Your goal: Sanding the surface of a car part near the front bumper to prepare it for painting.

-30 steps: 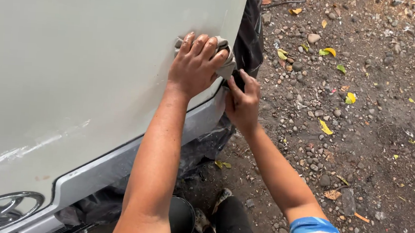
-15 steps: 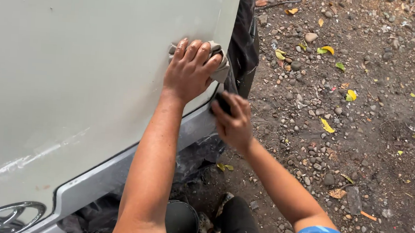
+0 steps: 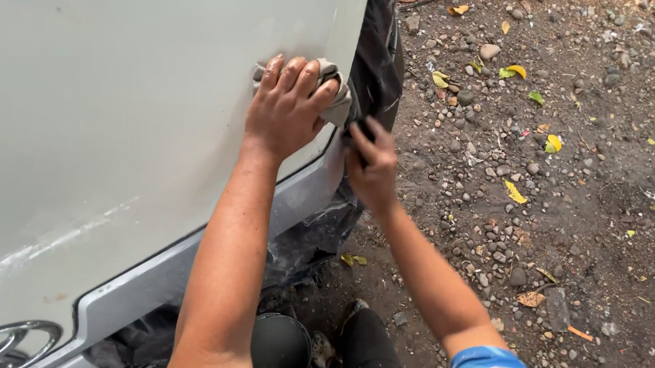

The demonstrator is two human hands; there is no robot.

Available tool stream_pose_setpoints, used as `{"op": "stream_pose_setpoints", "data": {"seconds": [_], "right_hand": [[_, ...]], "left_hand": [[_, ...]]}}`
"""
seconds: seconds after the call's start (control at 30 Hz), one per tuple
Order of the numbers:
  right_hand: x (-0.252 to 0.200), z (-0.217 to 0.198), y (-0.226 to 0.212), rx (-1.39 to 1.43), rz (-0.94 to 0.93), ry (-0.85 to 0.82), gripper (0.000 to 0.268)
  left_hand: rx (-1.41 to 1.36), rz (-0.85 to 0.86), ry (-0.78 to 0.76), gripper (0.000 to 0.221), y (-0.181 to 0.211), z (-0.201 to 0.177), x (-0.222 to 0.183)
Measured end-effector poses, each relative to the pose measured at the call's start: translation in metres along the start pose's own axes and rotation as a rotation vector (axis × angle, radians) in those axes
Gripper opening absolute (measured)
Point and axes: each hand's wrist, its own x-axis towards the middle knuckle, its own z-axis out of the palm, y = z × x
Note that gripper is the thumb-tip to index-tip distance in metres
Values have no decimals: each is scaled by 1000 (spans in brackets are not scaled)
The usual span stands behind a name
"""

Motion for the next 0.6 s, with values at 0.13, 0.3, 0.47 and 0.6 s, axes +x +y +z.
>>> {"op": "stream_pose_setpoints", "data": {"seconds": [0.13,0.3,0.47,0.6], "right_hand": [[-67,23,-22,239,244,27,43],[-20,55,-17,163,184,142,42],[-73,57,-10,130,157,136,42],[-28,52,-10,207,195,102,42]], "left_hand": [[3,-3,11,47,0,-2,-4],[-1,-1,19,43,-10,-3,-25],[-5,2,34,42,-11,-3,-28],[23,4,34,41,-11,-1,-32]]}}
